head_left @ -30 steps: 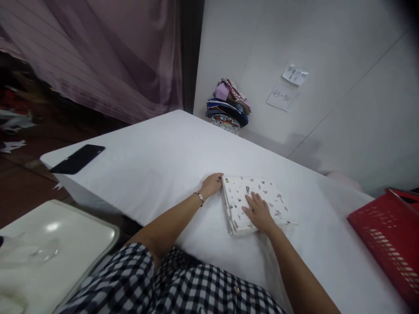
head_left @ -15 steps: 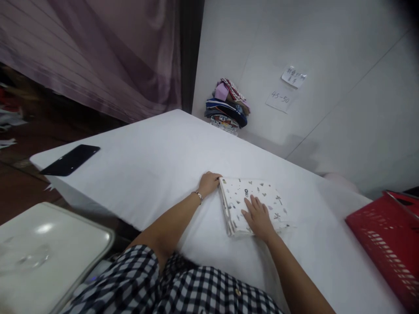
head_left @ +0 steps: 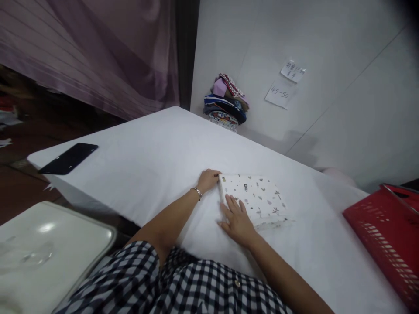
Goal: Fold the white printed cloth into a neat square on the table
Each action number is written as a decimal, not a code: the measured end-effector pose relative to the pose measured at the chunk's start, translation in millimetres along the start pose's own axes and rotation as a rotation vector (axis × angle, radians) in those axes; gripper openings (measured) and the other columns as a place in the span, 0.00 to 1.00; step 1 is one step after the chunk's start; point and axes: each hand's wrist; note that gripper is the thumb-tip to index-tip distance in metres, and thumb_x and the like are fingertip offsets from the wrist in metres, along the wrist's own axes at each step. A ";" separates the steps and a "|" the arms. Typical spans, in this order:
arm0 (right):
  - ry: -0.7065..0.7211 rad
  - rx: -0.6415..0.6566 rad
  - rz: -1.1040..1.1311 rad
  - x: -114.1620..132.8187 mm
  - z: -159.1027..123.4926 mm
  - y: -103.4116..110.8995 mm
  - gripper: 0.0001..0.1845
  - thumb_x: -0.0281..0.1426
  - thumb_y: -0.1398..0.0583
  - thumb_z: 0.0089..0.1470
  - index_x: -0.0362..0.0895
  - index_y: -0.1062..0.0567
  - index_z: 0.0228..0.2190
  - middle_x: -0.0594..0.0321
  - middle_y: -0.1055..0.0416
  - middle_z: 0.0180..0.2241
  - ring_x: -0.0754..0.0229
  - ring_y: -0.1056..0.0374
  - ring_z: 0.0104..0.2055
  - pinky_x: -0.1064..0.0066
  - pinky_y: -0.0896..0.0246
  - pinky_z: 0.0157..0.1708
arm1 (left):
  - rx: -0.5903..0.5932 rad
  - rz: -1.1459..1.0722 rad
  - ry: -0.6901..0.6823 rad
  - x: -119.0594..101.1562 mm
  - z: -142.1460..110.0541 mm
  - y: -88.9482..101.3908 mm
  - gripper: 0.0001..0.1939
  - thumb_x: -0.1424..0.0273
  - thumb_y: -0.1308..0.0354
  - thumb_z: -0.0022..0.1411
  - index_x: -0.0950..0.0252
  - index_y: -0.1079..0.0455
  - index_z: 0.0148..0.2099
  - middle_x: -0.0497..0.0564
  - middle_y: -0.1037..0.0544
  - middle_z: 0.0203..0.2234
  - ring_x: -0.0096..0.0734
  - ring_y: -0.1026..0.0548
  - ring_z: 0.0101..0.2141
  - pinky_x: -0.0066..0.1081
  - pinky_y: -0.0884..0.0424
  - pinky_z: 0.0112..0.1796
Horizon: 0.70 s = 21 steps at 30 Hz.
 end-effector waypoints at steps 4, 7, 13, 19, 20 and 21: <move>0.012 0.004 -0.061 6.8 -3.2 -8.7 0.32 0.44 0.48 0.60 0.44 0.43 0.61 0.51 0.61 0.66 0.48 0.66 0.68 0.48 0.66 0.63 | 0.010 -0.053 0.068 0.4 3.6 -1.9 0.13 0.71 0.45 0.54 0.59 0.22 0.40 0.45 0.20 0.29 0.28 0.25 0.32 0.27 0.34 0.39; 0.011 0.014 -0.065 5.0 -3.0 -6.7 0.32 0.44 0.48 0.60 0.45 0.43 0.61 0.51 0.61 0.66 0.48 0.65 0.68 0.47 0.66 0.63 | 0.038 -0.082 0.079 2.6 5.3 -0.7 0.13 0.72 0.44 0.53 0.59 0.22 0.39 0.44 0.19 0.30 0.29 0.24 0.33 0.27 0.33 0.40; 0.006 0.039 -0.015 6.6 0.1 -4.2 0.32 0.47 0.49 0.59 0.49 0.44 0.62 0.52 0.64 0.67 0.47 0.67 0.68 0.46 0.66 0.62 | 0.004 -0.110 0.140 -13.6 4.0 0.2 0.20 0.75 0.49 0.56 0.63 0.27 0.50 0.50 0.23 0.46 0.32 0.26 0.44 0.31 0.32 0.47; -0.007 0.048 0.060 8.4 4.8 -1.4 0.34 0.49 0.49 0.59 0.52 0.47 0.63 0.52 0.63 0.67 0.46 0.67 0.68 0.44 0.69 0.62 | 0.025 0.238 -0.308 -58.4 -8.6 -17.2 0.19 0.64 0.50 0.63 0.60 0.31 0.55 0.52 0.33 0.57 0.41 0.41 0.60 0.48 0.53 0.61; -0.007 0.051 0.074 8.9 4.4 -0.3 0.35 0.50 0.49 0.58 0.52 0.48 0.63 0.52 0.63 0.67 0.46 0.67 0.68 0.43 0.69 0.62 | 0.068 0.295 -0.322 -59.9 -10.0 -21.3 0.21 0.62 0.50 0.63 0.60 0.33 0.57 0.53 0.36 0.59 0.42 0.44 0.61 0.50 0.55 0.61; -0.007 0.056 0.091 9.4 3.1 1.0 0.36 0.50 0.49 0.58 0.52 0.49 0.63 0.52 0.62 0.67 0.46 0.67 0.68 0.43 0.69 0.62 | 0.108 0.347 -0.319 -59.2 -10.8 -25.0 0.23 0.61 0.51 0.64 0.60 0.36 0.59 0.54 0.38 0.61 0.44 0.46 0.62 0.51 0.56 0.60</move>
Point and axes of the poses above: each hand's wrist, its own z-axis towards the middle knuckle, its own y-axis out of the back of the hand, x = y × z
